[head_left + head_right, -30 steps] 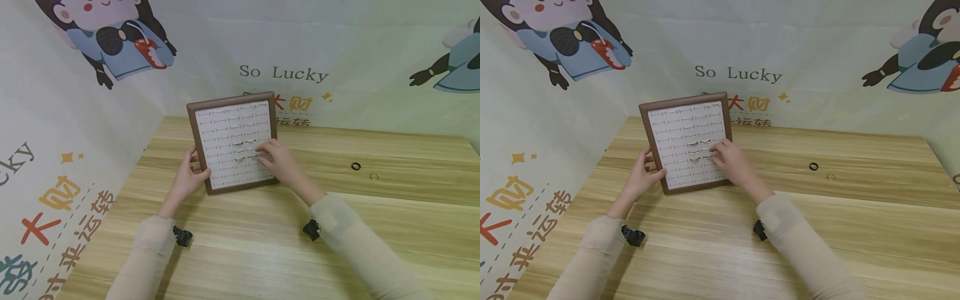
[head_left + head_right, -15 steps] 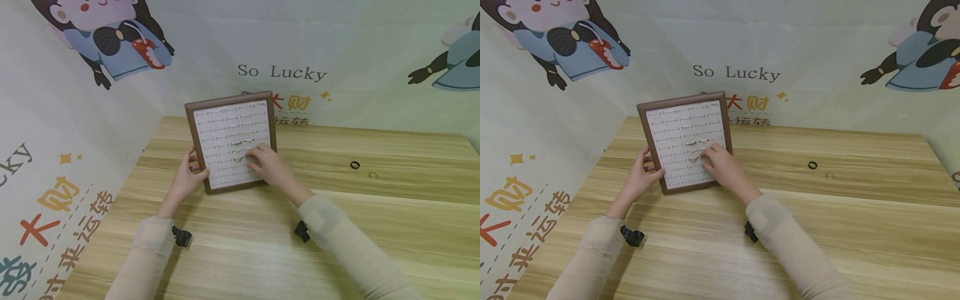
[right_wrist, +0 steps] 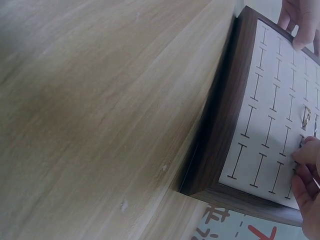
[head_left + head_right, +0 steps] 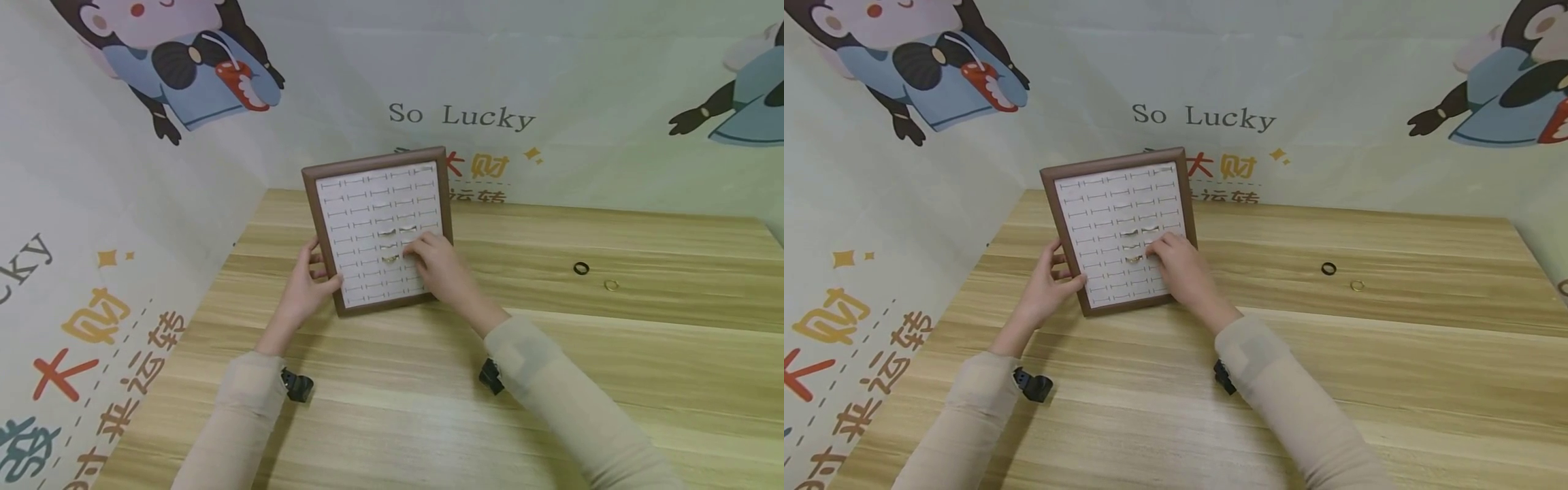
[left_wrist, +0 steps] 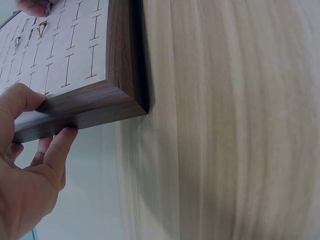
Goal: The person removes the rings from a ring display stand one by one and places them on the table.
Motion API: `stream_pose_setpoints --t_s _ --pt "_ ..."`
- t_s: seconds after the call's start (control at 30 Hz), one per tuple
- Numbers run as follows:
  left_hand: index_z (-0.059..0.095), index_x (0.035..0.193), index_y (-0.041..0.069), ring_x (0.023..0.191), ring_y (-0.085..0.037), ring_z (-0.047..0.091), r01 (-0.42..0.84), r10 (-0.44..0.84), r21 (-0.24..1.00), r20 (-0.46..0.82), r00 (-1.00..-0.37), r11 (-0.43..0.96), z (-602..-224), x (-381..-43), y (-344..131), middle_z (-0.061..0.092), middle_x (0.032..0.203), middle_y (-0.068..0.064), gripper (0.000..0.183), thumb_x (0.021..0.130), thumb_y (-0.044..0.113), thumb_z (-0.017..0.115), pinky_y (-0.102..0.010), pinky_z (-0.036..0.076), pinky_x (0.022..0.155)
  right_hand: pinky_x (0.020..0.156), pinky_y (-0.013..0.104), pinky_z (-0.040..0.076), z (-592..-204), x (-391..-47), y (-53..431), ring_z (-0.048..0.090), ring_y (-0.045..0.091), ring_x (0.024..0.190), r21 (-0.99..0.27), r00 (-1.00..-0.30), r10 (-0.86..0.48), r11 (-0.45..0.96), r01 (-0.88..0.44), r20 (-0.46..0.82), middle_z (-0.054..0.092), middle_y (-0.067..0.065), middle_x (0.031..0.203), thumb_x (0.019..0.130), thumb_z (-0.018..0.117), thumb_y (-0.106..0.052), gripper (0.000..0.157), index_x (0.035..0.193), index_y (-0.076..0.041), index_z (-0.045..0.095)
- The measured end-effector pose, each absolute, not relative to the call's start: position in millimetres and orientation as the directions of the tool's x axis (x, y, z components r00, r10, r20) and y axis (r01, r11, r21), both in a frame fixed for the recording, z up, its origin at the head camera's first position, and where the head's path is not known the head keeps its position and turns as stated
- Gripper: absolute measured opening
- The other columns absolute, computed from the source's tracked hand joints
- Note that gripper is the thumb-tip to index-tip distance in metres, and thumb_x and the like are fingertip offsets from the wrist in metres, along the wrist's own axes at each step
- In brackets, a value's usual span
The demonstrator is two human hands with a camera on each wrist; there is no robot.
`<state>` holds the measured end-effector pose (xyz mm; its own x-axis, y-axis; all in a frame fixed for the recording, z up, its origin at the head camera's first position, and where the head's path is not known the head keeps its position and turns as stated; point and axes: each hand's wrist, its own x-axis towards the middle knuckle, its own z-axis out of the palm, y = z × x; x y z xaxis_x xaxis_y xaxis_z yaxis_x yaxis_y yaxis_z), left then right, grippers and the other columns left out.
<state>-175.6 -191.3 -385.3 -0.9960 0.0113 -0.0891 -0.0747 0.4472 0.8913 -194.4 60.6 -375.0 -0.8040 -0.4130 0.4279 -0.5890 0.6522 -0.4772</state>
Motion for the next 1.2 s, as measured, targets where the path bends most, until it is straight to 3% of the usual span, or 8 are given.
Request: stream_pose_setpoints --t_s 0.5,0.77,1.2 --pt "0.009 0.168 0.006 0.136 -0.048 0.050 -0.070 0.014 0.900 -0.084 -0.996 0.429 -385.0 -177.3 -190.2 0.037 0.152 -0.032 0.088 0.097 0.001 0.062 -0.054 0.051 0.113 0.100 0.049 0.054 -376.4 -199.1 61.4 0.062 0.040 0.107 -0.502 -0.807 -0.410 0.635 -0.587 0.426 0.069 0.020 0.104 0.090 0.062 0.012 0.017 0.102 0.005 0.074" --pt "0.010 0.168 0.007 0.135 -0.048 0.050 -0.067 0.009 0.896 -0.079 -0.997 0.439 -384.1 -176.7 -190.2 0.037 0.152 -0.031 0.088 0.097 0.002 0.062 -0.053 0.051 0.113 0.095 0.048 0.056 -376.4 -197.8 62.5 0.064 0.038 0.100 -0.484 -0.787 -0.385 0.631 -0.606 0.482 0.070 0.019 0.099 0.091 0.069 0.009 0.009 0.098 0.006 0.073" --pt "0.010 0.167 0.005 0.134 -0.049 0.051 -0.067 0.009 0.893 -0.079 -0.997 0.445 -385.5 -175.8 -191.4 0.038 0.151 -0.032 0.087 0.097 0.001 0.062 -0.053 0.051 0.113 0.096 0.048 0.057 -376.1 -199.2 67.0 0.065 0.038 0.101 -0.531 -0.805 -0.398 0.607 -0.591 0.441 0.070 0.022 0.100 0.088 0.065 0.011 0.008 0.095 0.008 0.069"
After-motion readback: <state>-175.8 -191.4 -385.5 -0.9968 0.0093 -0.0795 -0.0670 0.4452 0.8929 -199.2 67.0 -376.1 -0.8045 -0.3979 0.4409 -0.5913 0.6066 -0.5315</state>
